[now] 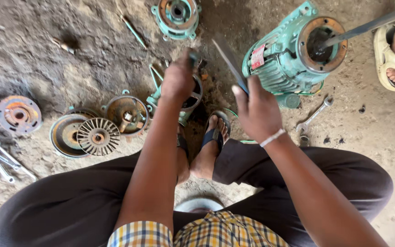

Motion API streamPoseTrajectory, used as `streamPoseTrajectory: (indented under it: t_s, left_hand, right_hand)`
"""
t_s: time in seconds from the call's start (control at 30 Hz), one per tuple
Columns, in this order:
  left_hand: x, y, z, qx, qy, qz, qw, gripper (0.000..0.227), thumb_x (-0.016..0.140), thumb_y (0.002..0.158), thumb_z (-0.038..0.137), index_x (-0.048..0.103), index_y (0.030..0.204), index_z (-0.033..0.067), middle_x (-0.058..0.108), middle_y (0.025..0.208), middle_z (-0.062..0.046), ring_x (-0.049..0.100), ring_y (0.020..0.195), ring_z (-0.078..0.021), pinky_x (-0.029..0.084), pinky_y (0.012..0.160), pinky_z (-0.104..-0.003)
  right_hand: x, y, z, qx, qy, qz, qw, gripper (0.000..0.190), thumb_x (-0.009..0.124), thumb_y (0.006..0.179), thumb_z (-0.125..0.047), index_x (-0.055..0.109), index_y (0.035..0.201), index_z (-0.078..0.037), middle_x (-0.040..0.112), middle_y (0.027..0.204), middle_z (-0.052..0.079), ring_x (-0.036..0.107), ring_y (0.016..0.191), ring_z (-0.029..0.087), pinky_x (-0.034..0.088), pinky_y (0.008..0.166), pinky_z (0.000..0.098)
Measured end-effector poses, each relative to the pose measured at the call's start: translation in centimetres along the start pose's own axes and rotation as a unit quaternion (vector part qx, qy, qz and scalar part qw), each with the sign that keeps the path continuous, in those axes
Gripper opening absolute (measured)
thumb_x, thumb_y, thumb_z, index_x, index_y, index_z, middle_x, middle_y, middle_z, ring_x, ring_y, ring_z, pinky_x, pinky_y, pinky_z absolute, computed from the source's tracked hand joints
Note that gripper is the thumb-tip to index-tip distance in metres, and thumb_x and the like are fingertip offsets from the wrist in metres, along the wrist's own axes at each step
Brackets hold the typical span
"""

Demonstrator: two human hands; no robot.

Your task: The person sits on the floor and uses a screwdriver and a metal bar to work on a disassembled motor component. They repeatedly pry and adjust parts of the motor housing while surrounded by other motor parts and tools.

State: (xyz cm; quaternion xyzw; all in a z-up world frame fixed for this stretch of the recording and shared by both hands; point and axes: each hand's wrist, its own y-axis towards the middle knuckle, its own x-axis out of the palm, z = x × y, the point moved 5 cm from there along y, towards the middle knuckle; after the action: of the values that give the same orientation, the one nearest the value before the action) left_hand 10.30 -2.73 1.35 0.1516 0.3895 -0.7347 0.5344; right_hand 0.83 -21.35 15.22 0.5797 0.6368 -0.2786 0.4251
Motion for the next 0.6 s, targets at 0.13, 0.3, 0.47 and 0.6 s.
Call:
streamPoseTrajectory:
  t_s: [0.13,0.3,0.47,0.6]
  left_hand:
    - [-1.3,-0.7,-2.2,-0.004,-0.154,0.081,0.985,0.041,0.053,0.104,0.015,0.035,0.141,0.0129,0.073,0.106,-0.024,0.075,0.092,-0.0409,0.063,0.08,-0.051]
    - [0.3,-1.2,-4.0,0.045,-0.152,0.13,0.979,0.037,0.062,0.103,0.017,0.041,0.133,0.0089,0.074,0.102,-0.026,0.074,0.092,-0.0445,0.059,0.084,-0.055]
    - [0.1,-0.9,-3.9,0.03,-0.106,0.101,0.989,0.051,0.065,0.099,0.019,0.039,0.142,0.0108,0.072,0.098,-0.029,0.07,0.091,-0.0497,0.054,0.081,-0.058]
    - [-0.8,-0.8,-2.4,0.042,-0.072,0.086,0.993,0.054,0.064,0.1,0.021,0.037,0.147,0.0132,0.069,0.104,-0.03,0.071,0.092,-0.0465,0.056,0.08,-0.057]
  right_hand:
    - [-0.2,-0.8,0.6,0.024,0.018,-0.018,0.999,0.033,0.056,0.11,-0.028,0.047,0.117,0.003,0.06,0.072,0.024,0.061,0.067,0.048,0.044,0.058,0.0558]
    - [2.3,-1.0,1.2,0.048,-0.013,-0.038,0.998,0.035,0.056,0.108,-0.032,0.049,0.114,0.001,0.064,0.075,0.023,0.062,0.07,0.049,0.045,0.063,0.0585]
    - [3.0,-0.7,1.1,0.018,0.008,-0.032,0.999,0.034,0.055,0.108,-0.032,0.048,0.113,0.001,0.062,0.083,0.027,0.061,0.073,0.05,0.045,0.063,0.0585]
    - [3.1,-0.5,1.2,0.025,0.007,-0.045,0.999,0.033,0.054,0.109,-0.032,0.047,0.111,0.0,0.061,0.084,0.026,0.06,0.072,0.049,0.045,0.062,0.0574]
